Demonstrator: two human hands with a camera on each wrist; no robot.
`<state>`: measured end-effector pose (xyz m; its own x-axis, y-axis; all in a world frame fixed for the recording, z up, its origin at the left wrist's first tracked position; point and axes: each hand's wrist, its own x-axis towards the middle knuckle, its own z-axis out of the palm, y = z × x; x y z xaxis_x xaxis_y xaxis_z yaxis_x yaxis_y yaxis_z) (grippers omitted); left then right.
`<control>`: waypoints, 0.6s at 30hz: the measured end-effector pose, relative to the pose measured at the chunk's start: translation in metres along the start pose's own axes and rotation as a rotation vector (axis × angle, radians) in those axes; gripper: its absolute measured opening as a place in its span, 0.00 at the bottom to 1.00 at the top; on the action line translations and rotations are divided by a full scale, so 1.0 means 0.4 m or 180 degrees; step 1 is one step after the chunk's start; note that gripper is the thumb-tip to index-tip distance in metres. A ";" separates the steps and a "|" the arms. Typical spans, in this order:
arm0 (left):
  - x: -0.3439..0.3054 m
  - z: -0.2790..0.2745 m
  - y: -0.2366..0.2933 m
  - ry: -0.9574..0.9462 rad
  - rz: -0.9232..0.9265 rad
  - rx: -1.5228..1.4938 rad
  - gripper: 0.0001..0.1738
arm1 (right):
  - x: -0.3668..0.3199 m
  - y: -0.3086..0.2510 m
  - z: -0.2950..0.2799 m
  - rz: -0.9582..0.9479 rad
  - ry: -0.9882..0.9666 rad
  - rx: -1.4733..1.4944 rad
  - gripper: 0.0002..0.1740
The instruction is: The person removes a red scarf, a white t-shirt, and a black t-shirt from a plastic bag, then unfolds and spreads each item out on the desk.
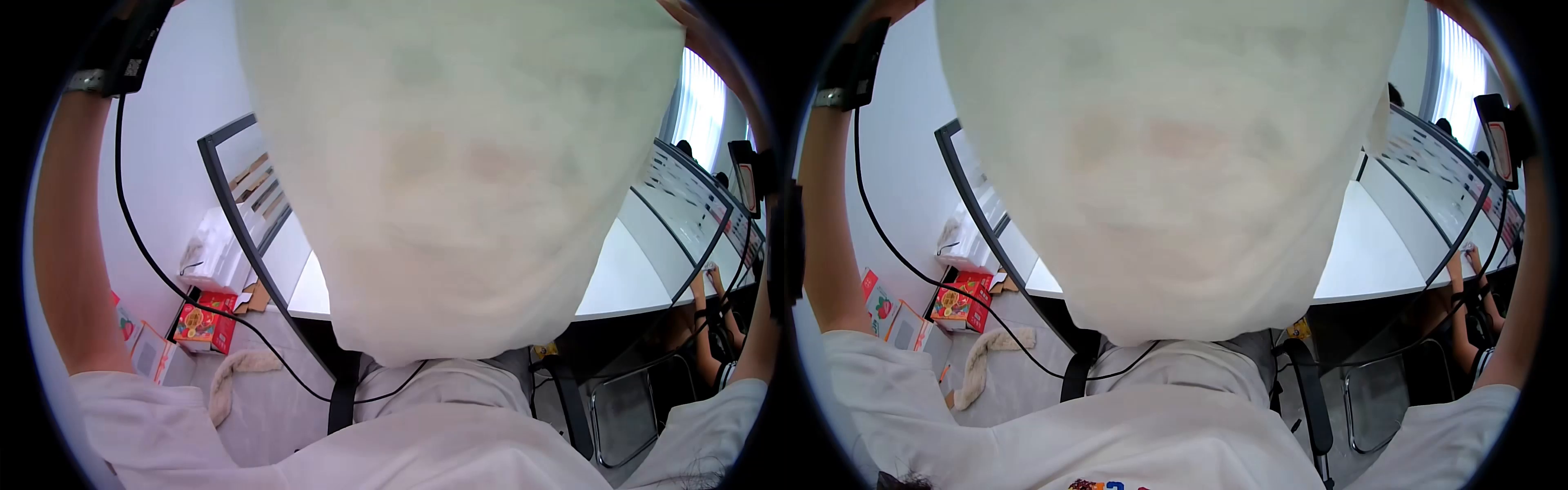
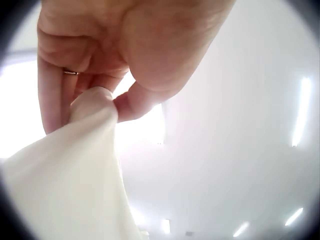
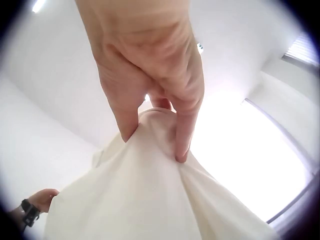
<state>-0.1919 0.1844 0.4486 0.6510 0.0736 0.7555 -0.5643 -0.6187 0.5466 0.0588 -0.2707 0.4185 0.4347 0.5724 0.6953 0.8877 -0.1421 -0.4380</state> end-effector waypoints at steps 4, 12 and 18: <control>-0.039 0.063 -0.007 0.0264 0.0774 0.0099 0.18 | 0.016 -0.005 0.009 -0.0326 0.0409 0.0414 0.19; 0.010 -0.003 -0.004 -0.0568 -0.0057 -0.0890 0.18 | 0.074 -0.025 -0.032 -0.0233 0.1042 0.0936 0.24; 0.027 0.039 -0.111 -0.0119 -0.0194 -0.0630 0.19 | 0.104 0.003 -0.011 -0.0420 0.1055 0.0515 0.22</control>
<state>-0.1517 0.2004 0.4268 0.7033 0.0750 0.7069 -0.6095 -0.4481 0.6540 0.0784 -0.2508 0.4495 0.3673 0.2817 0.8864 0.9153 0.0596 -0.3982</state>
